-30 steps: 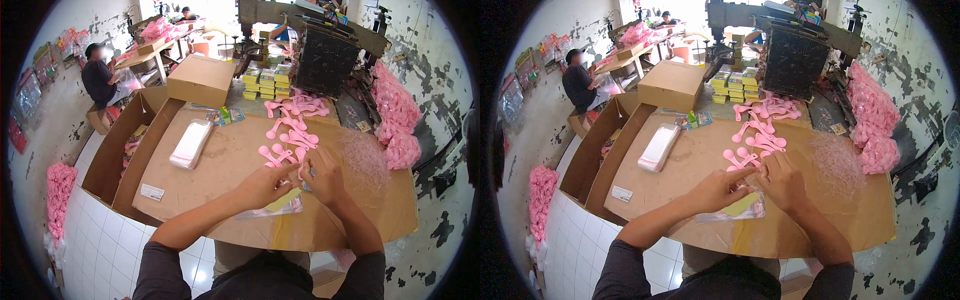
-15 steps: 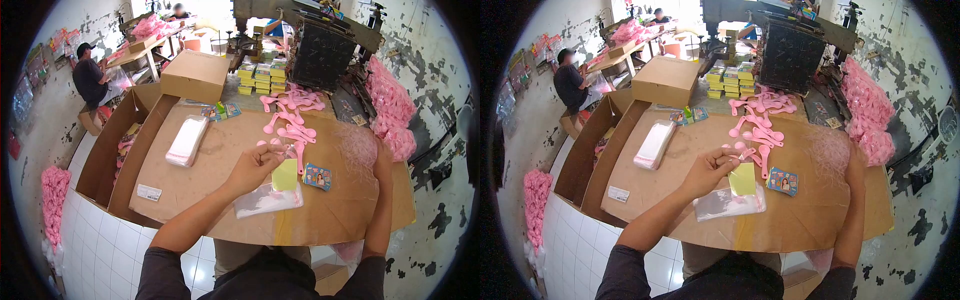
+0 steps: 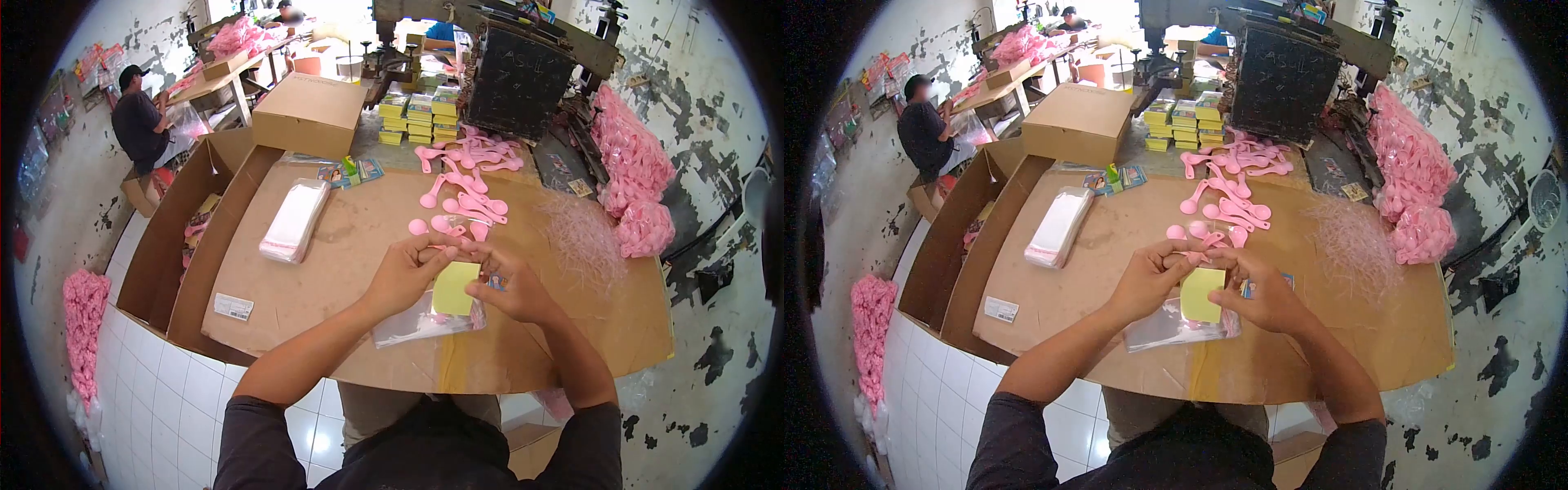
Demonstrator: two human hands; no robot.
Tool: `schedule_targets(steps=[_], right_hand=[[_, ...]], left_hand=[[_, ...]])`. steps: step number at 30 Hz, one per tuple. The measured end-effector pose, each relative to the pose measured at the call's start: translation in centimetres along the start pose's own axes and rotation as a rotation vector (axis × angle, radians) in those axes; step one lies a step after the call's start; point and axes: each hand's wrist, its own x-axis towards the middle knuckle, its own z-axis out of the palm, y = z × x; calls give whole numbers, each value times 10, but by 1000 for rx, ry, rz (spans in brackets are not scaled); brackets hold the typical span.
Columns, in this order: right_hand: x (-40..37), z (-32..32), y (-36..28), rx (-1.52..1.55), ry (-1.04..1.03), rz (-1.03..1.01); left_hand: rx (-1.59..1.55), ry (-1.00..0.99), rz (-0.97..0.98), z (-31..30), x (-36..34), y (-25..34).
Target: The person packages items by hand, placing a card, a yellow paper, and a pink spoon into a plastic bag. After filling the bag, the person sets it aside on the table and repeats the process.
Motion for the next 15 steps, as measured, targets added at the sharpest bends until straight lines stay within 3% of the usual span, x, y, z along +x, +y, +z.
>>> schedule_targets(steps=[3,12,15], right_hand=[[1,8,22,141,39,6],[-7,1,20,366,102,176],[-7,1,24,372,103,165]], left_hand=[[75,-1,14,-3,1,-2],[-150,-58,75,10,-3,8],[-54,-21,-17,6,-4,10]])
